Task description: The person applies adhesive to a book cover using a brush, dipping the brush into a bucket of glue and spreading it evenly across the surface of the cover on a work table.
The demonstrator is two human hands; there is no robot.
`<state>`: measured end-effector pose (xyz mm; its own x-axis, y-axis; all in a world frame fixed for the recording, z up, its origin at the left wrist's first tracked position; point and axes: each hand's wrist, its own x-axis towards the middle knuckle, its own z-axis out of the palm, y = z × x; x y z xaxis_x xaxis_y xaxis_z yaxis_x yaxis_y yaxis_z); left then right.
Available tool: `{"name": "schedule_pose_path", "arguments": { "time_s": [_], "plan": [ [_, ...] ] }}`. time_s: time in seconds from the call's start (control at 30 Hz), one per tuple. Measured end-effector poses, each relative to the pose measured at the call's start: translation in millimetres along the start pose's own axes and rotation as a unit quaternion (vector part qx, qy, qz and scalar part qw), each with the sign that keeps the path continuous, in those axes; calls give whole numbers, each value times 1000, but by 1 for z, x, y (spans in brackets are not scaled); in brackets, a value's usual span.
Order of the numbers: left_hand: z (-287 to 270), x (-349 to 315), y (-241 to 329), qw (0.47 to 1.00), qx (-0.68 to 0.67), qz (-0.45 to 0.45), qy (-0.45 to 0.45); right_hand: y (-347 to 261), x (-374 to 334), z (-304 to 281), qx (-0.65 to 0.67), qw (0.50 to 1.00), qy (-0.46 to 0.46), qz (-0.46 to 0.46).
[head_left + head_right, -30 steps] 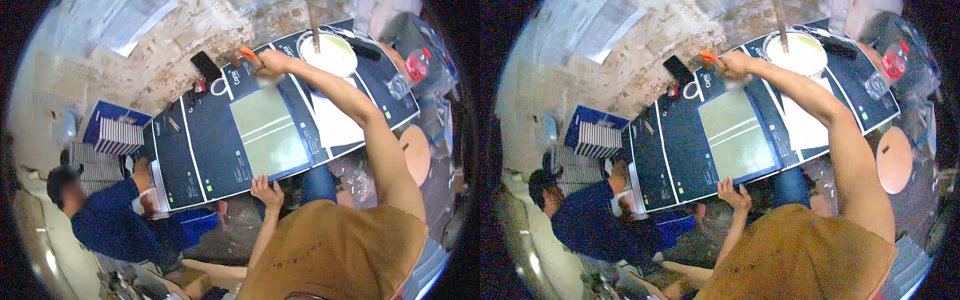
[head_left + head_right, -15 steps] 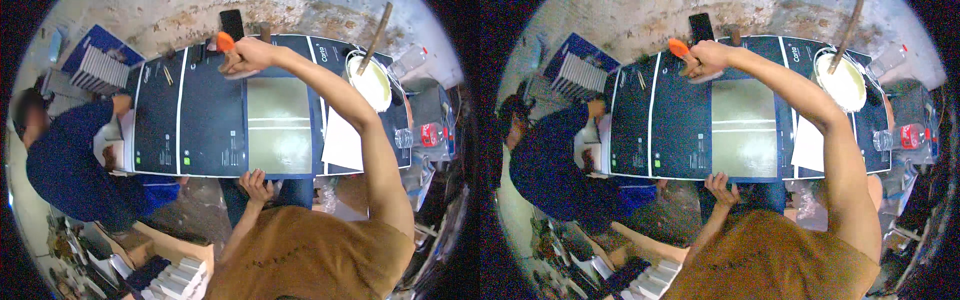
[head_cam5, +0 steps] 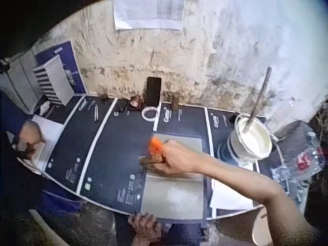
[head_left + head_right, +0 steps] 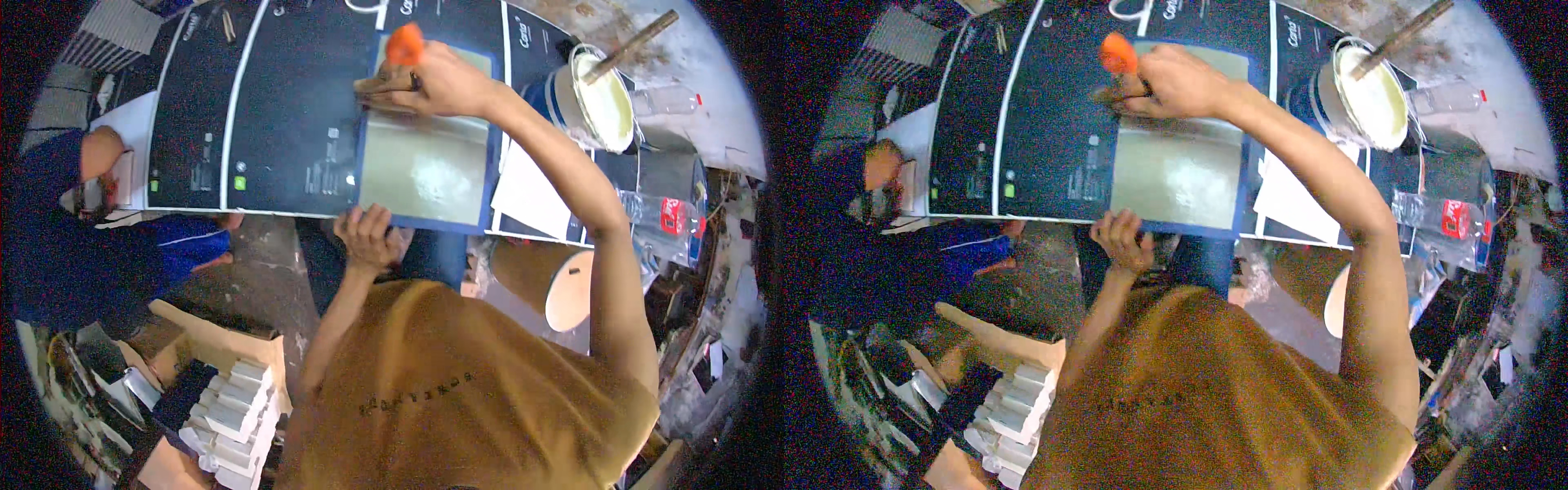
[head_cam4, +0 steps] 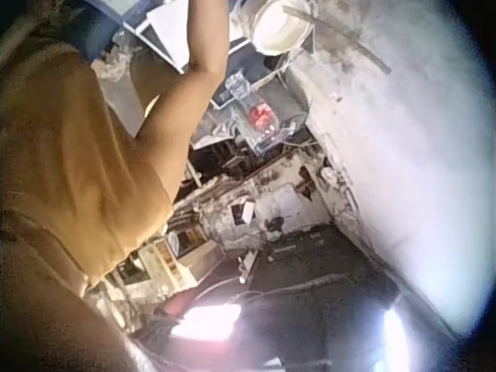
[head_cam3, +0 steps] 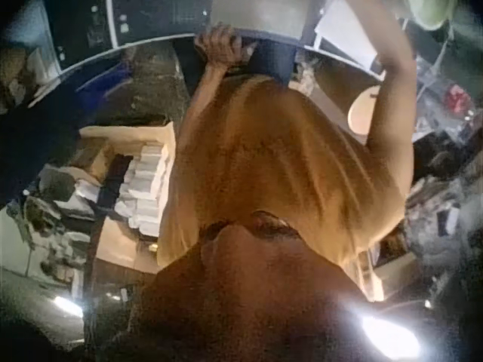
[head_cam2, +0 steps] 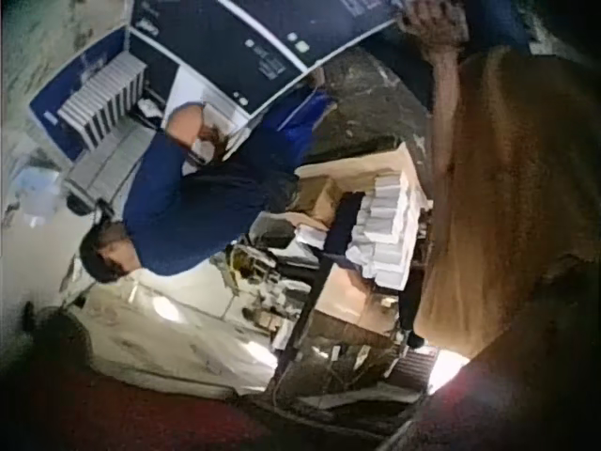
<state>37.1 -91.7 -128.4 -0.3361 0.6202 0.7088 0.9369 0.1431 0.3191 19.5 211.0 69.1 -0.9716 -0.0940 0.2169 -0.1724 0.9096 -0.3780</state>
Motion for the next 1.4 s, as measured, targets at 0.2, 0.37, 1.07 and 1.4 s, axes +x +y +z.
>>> {"name": "schedule_pose_path", "arguments": {
  "time_s": [0.2,0.37,1.07,1.4],
  "plan": [
    [3,2,3,1000,-24,-8,-10,8,-110,-53,-42,995,-62,65],
    [3,-6,5,1000,-28,-15,-1,1,-115,-71,-107,986,-74,108],
    [-61,165,62,978,-135,-78,-142,-142,-309,-104,116,731,450,500],
    [152,303,136,939,74,39,-334,-294,-507,79,6,479,639,602]
  ]
}}
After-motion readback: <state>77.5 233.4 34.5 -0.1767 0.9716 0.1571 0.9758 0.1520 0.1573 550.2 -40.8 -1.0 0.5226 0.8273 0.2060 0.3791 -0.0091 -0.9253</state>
